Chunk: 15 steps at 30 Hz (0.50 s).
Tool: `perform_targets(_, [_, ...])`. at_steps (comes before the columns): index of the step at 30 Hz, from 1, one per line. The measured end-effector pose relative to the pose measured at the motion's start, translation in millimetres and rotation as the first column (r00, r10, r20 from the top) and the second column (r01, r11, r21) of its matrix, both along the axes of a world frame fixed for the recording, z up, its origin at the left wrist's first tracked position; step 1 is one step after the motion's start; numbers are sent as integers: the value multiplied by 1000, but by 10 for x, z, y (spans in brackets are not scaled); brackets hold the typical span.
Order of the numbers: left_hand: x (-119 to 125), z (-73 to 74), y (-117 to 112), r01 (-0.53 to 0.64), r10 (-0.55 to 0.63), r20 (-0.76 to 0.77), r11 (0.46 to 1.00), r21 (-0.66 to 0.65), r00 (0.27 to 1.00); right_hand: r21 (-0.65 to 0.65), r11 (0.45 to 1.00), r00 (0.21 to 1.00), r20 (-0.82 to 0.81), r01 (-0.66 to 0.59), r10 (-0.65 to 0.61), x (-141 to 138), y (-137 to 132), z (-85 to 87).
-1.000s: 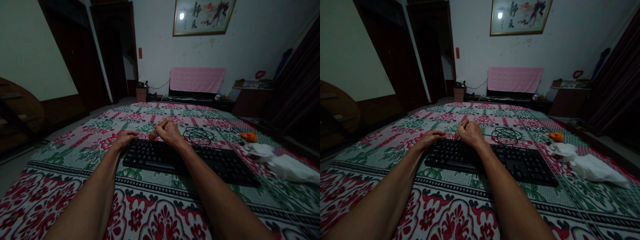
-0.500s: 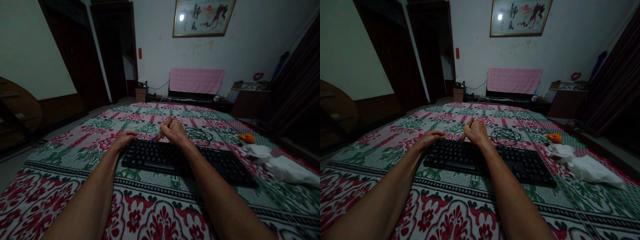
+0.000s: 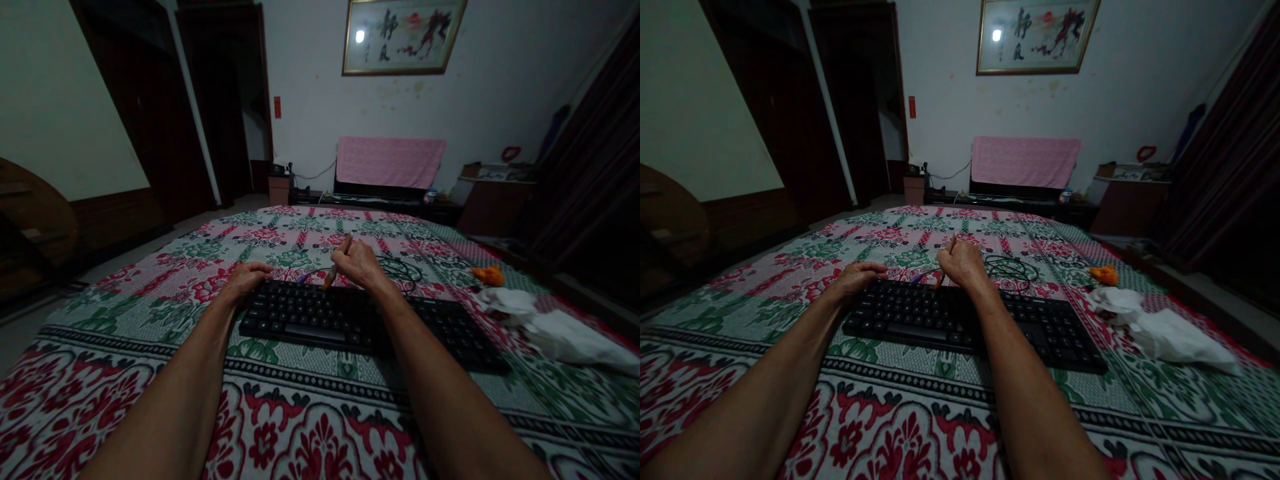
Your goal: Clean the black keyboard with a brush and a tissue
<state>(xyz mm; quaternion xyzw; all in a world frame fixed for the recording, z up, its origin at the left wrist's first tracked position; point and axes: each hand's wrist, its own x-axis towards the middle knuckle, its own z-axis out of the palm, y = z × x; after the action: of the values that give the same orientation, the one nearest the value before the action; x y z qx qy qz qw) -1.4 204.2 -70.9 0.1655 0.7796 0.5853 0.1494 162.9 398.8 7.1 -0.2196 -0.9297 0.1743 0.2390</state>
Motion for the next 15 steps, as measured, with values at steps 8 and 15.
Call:
perform_targets(8, [-4, 5, 9, 7, -7, 24, 1000, 24, 1000, -133, 959, 967, -82, -252, 242, -30, -216, -18])
perform_targets(15, [-57, -56, -4, 13, -13, 3, 1000, 5, 1000, -19, 983, 980, 80, -181, 182, 80, -42, 51])
